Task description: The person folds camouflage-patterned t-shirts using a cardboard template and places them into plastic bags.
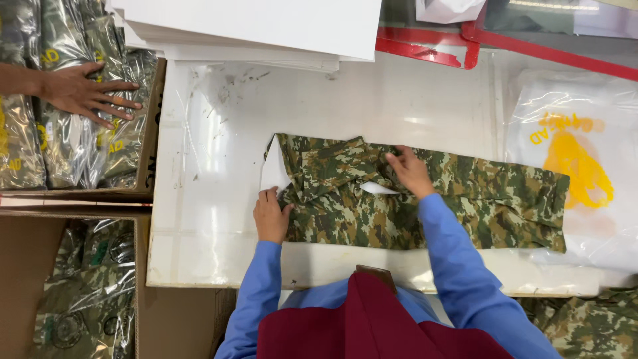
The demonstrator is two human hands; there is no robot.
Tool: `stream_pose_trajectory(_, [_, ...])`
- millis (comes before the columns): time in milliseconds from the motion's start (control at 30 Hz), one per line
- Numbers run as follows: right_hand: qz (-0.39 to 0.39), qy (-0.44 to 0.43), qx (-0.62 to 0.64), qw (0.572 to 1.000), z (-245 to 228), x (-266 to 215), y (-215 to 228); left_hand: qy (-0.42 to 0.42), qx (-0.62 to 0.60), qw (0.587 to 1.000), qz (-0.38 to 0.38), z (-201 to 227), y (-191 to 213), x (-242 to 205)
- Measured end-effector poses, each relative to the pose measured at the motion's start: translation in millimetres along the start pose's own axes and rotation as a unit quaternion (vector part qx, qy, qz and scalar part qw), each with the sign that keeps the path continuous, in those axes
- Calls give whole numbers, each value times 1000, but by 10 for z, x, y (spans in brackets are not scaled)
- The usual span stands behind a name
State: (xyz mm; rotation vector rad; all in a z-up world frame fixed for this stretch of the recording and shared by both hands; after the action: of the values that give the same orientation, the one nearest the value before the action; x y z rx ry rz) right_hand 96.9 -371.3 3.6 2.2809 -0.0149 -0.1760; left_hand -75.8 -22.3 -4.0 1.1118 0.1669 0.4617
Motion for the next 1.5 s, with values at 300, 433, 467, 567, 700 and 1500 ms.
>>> stream_pose_trajectory(300, [-582, 49, 40, 810, -1588, -166, -454, -7, -52, 992, -118, -225, -86, 362])
stream_pose_trajectory(433, [-320, 254, -5, 913, -1734, -656, -646, -10, -57, 992, -116, -233, -81, 446])
stream_pose_trajectory(467, [-273, 315, -55, 907, -1712, -783, -729, 9, -65, 992, -111, -237, -79, 452])
stream_pose_trajectory(567, [-123, 431, -71, 891, -1653, -984, -974, 57, -104, 990, -80, -246, -97, 494])
stream_pose_trajectory(700, [30, 476, 65, 876, -1631, -1117, -1019, 107, -70, 992, 1, -166, -147, 509])
stream_pose_trajectory(1500, [-212, 334, 36, 918, -1988, -600, 180, 195, -98, 973, -82, -393, -378, 585])
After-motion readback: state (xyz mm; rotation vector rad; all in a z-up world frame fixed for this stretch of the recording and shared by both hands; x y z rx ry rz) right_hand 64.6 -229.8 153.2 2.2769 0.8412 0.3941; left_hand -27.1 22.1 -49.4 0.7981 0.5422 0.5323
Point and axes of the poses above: each hand's wrist, its own x-axis towards the middle knuckle, its own y-axis out of the back of the hand, z = x × y, the point moved 3 cm from there along x, towards the middle knuckle, and after that the axes turned 14 degrees about z, right-handed, at the moved point
